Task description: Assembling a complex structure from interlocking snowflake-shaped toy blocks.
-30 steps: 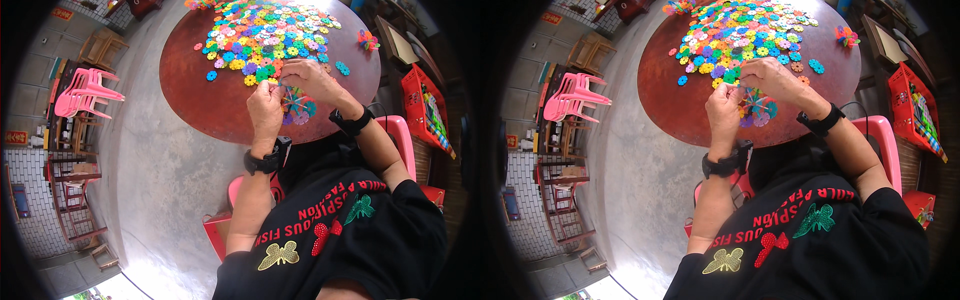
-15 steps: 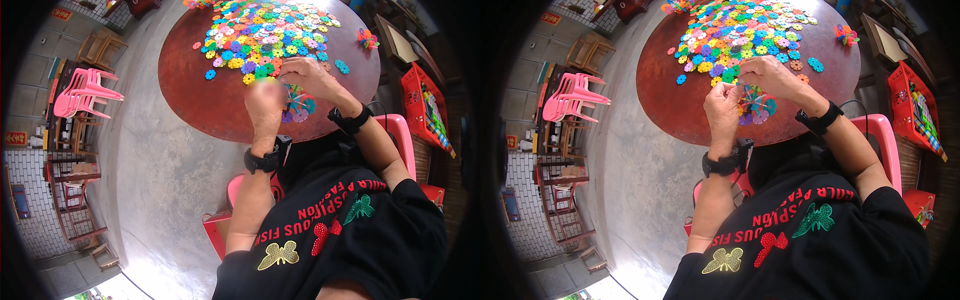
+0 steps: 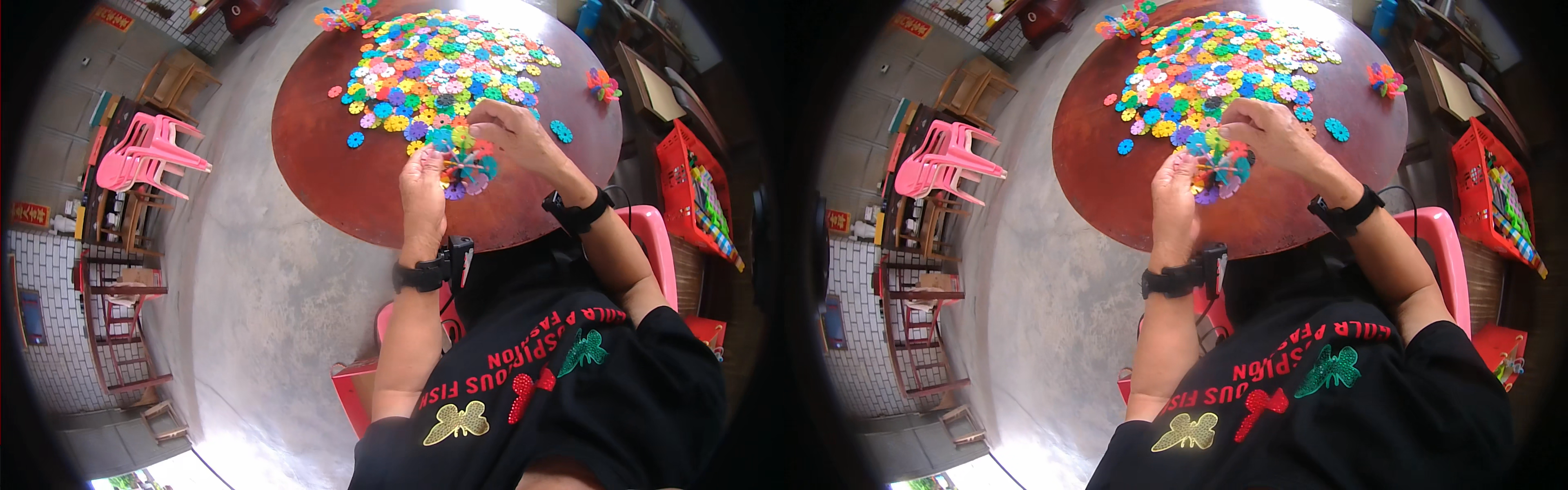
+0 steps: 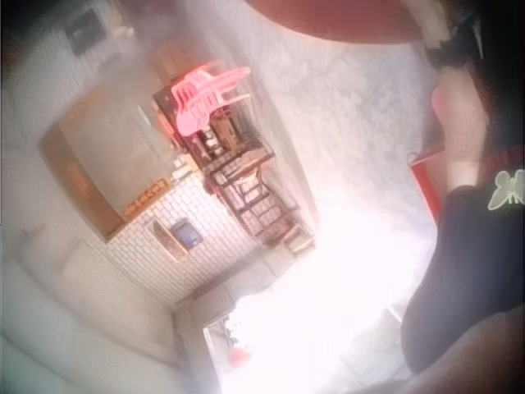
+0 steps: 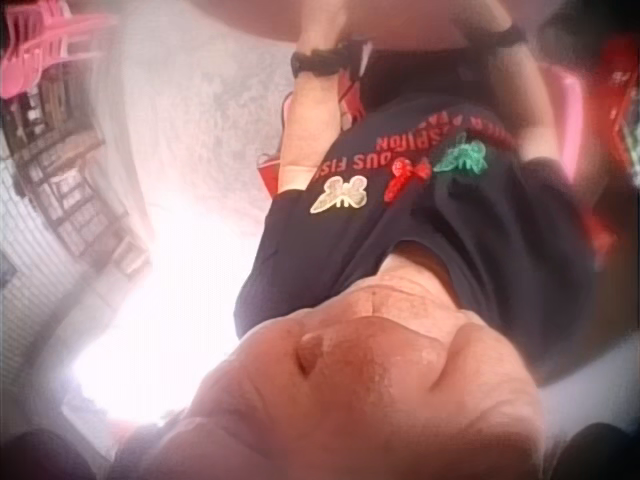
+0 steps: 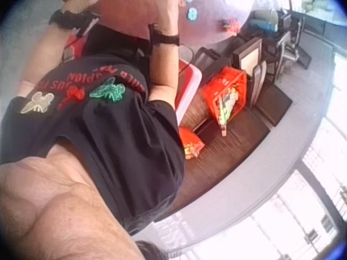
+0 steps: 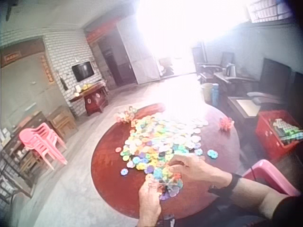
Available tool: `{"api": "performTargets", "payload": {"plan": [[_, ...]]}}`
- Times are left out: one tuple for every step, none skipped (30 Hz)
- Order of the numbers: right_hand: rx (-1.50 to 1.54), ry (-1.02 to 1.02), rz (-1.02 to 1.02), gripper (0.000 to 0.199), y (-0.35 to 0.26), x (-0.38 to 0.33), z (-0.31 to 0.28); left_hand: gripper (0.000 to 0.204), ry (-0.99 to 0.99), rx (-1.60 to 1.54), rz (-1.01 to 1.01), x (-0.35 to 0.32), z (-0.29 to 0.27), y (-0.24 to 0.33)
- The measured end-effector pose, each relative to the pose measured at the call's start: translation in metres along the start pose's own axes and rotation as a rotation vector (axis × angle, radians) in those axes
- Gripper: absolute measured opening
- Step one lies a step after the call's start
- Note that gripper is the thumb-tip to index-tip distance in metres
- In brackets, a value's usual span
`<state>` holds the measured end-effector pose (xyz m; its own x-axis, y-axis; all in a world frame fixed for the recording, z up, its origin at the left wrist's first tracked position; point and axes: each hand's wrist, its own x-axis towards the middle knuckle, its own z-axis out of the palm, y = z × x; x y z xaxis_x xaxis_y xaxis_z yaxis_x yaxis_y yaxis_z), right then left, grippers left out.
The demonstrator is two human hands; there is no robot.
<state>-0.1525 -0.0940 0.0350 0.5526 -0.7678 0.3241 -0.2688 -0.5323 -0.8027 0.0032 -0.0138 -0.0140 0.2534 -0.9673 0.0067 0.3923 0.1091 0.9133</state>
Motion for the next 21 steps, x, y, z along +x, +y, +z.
{"api": "performTargets", "payload": {"plan": [[0.043,-0.022,0.101,0.014,-0.001,-0.001,-0.001,0.023,0.005,-0.003,0.006,0.000,0.000,0.002],[0.052,-0.025,0.059,0.014,0.003,-0.001,0.000,0.023,0.033,-0.071,0.023,0.000,0.001,0.004],[0.050,-0.030,0.056,0.014,0.002,0.000,0.000,0.023,0.060,-0.140,0.037,0.000,0.002,0.006],[0.038,-0.053,0.108,0.013,0.002,0.000,0.001,0.021,0.067,-0.133,0.011,0.001,0.001,0.004],[0.025,-0.075,0.161,0.013,0.001,0.000,0.002,0.021,0.071,-0.136,0.011,0.001,0.000,0.004],[0.023,-0.078,0.164,0.013,0.005,0.000,0.003,0.021,0.024,-0.186,-0.030,0.000,0.001,0.006],[0.081,-0.085,0.114,0.013,0.012,0.002,0.005,0.021,-0.024,-0.235,-0.072,0.000,0.001,0.007],[0.139,-0.091,0.065,0.012,0.018,0.004,0.005,0.020,-0.029,-0.231,-0.076,0.003,-0.001,0.002],[0.140,-0.094,0.077,0.012,0.021,0.005,0.004,0.020,-0.025,-0.233,-0.087,0.001,0.001,0.004],[0.095,-0.130,0.077,0.012,0.024,0.006,0.002,0.018,0.001,-0.147,-0.092,0.000,0.003,0.008],[0.050,-0.166,0.077,0.013,0.026,0.005,0.000,0.016,0.025,-0.059,-0.097,-0.001,0.004,0.009],[-0.038,-0.146,0.042,0.014,0.021,0.007,0.000,0.014,-0.007,-0.089,-0.088,0.002,0.000,0.008],[-0.033,-0.147,0.049,0.014,0.023,0.007,0.000,0.014,-0.004,-0.086,-0.096,0.002,-0.003,0.006],[-0.033,-0.148,0.030,0.014,0.025,0.008,0.001,0.014,-0.007,-0.072,-0.091,0.001,-0.005,0.005],[-0.039,-0.145,0.008,0.015,0.027,0.008,0.000,0.014,-0.016,-0.060,-0.082,0.002,-0.005,0.004],[-0.031,-0.138,0.018,0.014,0.026,0.008,-0.001,0.014,-0.020,-0.059,-0.085,0.002,-0.004,0.003],[-0.031,-0.133,0.020,0.014,0.027,0.007,0.000,0.013,-0.003,-0.055,-0.084,0.002,-0.002,0.002],[-0.028,-0.129,0.017,0.014,0.028,0.007,0.001,0.013,0.016,-0.053,-0.081,0.002,-0.001,0.002],[-0.025,-0.126,0.014,0.013,0.028,0.007,0.001,0.013,0.015,-0.052,-0.081,0.002,-0.001,0.002],[-0.024,-0.124,0.013,0.013,0.027,0.007,0.000,0.013,0.008,-0.013,-0.085,0.002,-0.001,0.003],[-0.035,-0.167,0.030,0.013,0.023,0.007,-0.001,0.012,0.002,0.026,-0.091,0.001,-0.002,0.004]]}}
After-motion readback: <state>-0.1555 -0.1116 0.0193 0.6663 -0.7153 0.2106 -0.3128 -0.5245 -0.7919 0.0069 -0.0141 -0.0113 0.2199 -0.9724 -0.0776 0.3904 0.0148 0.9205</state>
